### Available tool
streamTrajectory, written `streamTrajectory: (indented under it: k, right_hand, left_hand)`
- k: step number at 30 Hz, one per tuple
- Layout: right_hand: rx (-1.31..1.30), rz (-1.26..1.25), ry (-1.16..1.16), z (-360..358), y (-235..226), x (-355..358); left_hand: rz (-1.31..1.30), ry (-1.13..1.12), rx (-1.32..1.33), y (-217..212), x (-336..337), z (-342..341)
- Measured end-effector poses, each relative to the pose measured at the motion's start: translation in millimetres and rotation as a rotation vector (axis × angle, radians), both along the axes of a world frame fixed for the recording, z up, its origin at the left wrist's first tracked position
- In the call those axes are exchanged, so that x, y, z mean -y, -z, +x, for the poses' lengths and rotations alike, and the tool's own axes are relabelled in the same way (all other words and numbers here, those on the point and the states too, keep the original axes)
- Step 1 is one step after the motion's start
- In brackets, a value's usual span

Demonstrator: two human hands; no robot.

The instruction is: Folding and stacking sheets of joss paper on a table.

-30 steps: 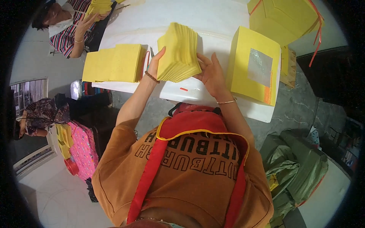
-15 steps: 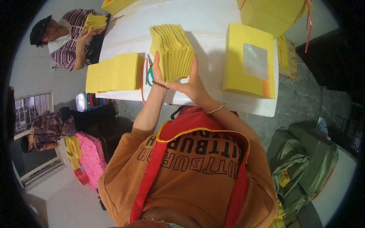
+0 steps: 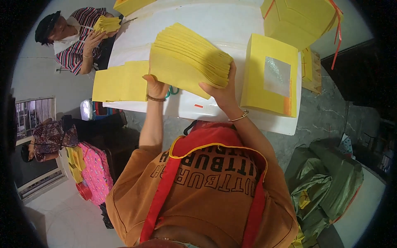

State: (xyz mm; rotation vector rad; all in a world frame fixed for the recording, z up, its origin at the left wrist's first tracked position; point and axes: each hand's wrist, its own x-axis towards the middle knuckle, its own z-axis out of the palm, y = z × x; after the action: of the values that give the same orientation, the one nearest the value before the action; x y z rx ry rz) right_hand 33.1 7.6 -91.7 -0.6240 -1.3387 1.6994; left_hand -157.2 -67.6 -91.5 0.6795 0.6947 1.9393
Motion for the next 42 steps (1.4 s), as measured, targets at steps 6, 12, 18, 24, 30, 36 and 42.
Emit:
streamTrajectory:
  k: [6,12,18,24,30,36,42]
  right_hand:
    - [0.17,0.242,-0.007,15.4,24.0,7.3]
    - [0.265,0.447,-0.03,18.0,63.2,5.2]
    - [0.352,0.129,-0.065,19.6,101.0,10.1]
    - [0.587,0.101,-0.031,24.0,119.3,-0.5]
    - [0.711,0.477,0.065,29.7,128.4,-3.5]
    - [0.47,0.173,0.083,24.2,99.3,0.3]
    - [0.348,-0.101,0.04,4.3,13.8,2.2]
  left_hand:
    - [-0.34,0.404,-0.546,-15.9,18.2,-55.4]
    - [-0.651,0.508,-0.97,2.5,5.5,-48.4]
    - [-0.481,0.44,-1.226,85.4,-13.7,-50.4]
    - [-0.353,0.342,-1.459,113.0,-16.5,-42.5]
    - [-0.337,0.225,-1.718,113.1,-19.1,-39.3]
    - [-0.418,0.316,-1.536,102.1,-21.2,-42.7]
    - [-0.472,0.412,-0.605,8.1,-6.8,-37.3]
